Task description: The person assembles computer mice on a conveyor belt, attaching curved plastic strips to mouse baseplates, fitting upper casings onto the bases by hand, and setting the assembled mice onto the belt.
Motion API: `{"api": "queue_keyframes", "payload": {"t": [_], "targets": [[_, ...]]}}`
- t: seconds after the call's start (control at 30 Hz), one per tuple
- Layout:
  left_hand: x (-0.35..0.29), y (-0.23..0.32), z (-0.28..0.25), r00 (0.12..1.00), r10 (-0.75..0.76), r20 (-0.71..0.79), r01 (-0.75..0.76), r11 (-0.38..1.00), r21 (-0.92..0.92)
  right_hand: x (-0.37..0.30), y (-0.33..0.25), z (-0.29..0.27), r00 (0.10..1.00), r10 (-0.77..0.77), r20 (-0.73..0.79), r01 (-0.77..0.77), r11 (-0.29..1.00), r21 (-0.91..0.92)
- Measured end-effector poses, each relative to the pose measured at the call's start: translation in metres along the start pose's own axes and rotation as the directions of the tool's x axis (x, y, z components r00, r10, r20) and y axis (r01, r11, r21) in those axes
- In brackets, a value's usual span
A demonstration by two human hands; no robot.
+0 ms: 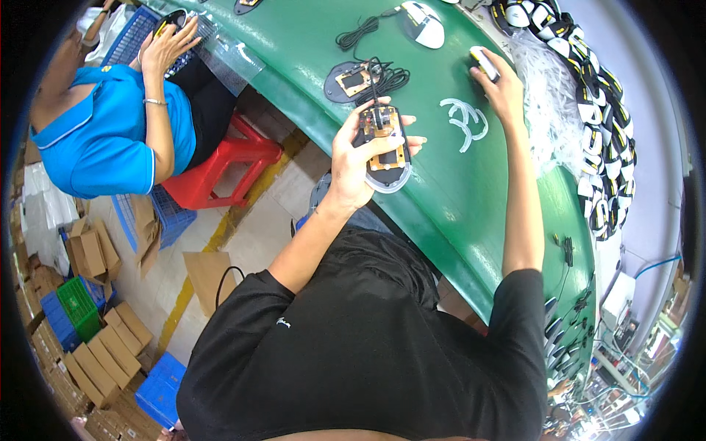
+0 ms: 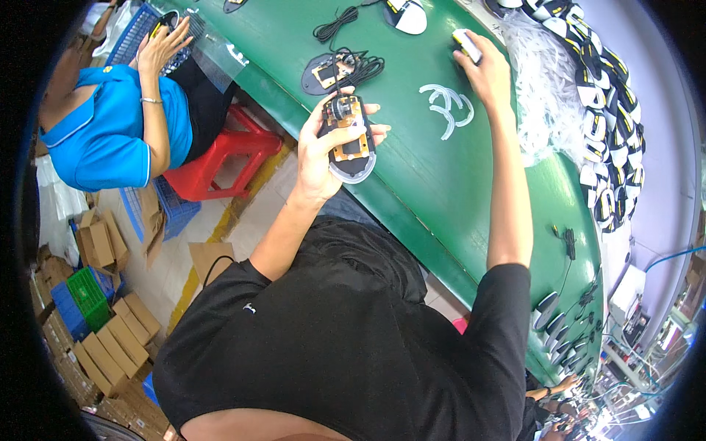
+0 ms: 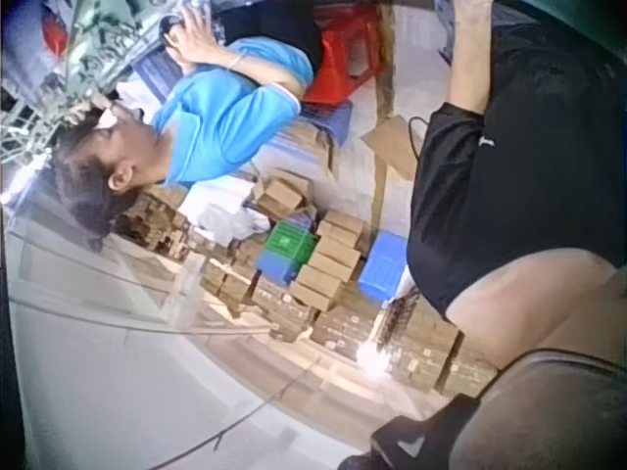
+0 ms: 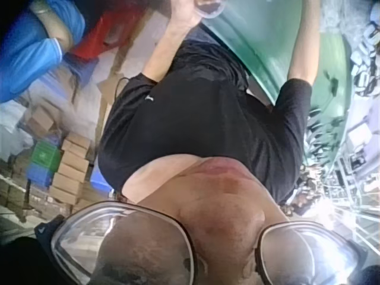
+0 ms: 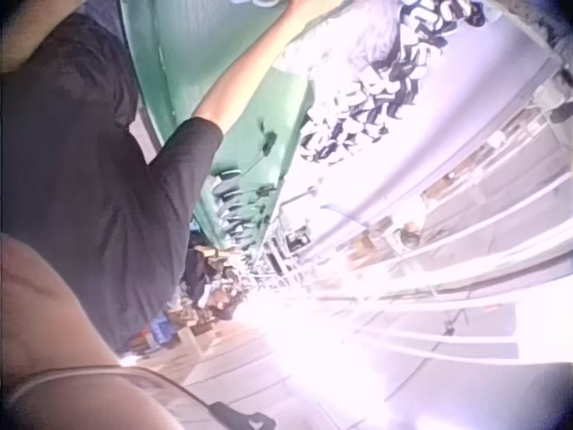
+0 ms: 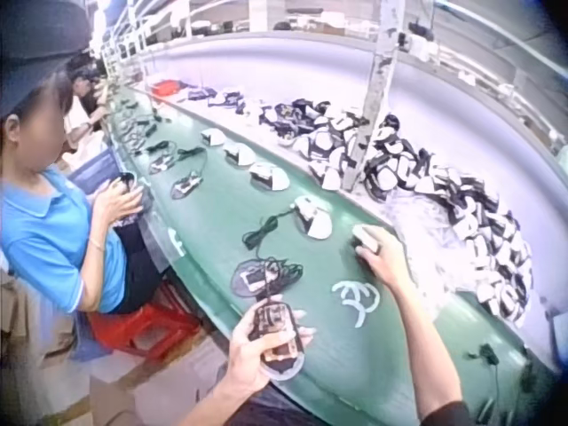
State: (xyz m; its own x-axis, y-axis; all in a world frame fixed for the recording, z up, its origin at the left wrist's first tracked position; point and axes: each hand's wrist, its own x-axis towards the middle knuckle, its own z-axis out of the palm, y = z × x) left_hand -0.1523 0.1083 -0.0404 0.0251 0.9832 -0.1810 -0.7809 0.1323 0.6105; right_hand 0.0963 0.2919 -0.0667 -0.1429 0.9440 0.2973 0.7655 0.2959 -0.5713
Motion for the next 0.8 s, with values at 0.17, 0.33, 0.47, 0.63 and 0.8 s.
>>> {"api": "queue_keyframes", "payload": {"t": [0.17, 0.33, 0.47, 0.63, 0.8], "targets": [[0.003, -0.007, 0.001, 1.0, -0.003, -0.008, 0.003, 1.0, 0.003, -0.081, -0.103, -0.026, 0.976, 0.027, -0.218, 0.02, 0.977, 0.21], [0.008, -0.019, 0.009, 0.997, -0.082, 0.007, 0.082, 0.996, 0.03, -0.134, -0.164, -0.027, 0.958, -0.136, -0.251, 0.164, 0.982, 0.092], [0.005, -0.03, 0.014, 0.993, -0.114, -0.013, 0.112, 0.986, -0.125, -0.148, -0.166, -0.012, 0.975, -0.084, -0.205, 0.105, 0.99, 0.093], [-0.014, -0.04, 0.026, 0.993, 0.009, 0.12, -0.016, 0.998, 0.058, -0.171, -0.175, 0.01, 0.971, -0.021, -0.238, 0.02, 1.0, -0.004], [-0.015, -0.033, 0.022, 0.956, 0.073, 0.283, -0.16, 0.941, 0.299, -0.17, -0.152, -0.001, 0.971, 0.234, -0.042, -0.134, 0.684, 0.717]]}}
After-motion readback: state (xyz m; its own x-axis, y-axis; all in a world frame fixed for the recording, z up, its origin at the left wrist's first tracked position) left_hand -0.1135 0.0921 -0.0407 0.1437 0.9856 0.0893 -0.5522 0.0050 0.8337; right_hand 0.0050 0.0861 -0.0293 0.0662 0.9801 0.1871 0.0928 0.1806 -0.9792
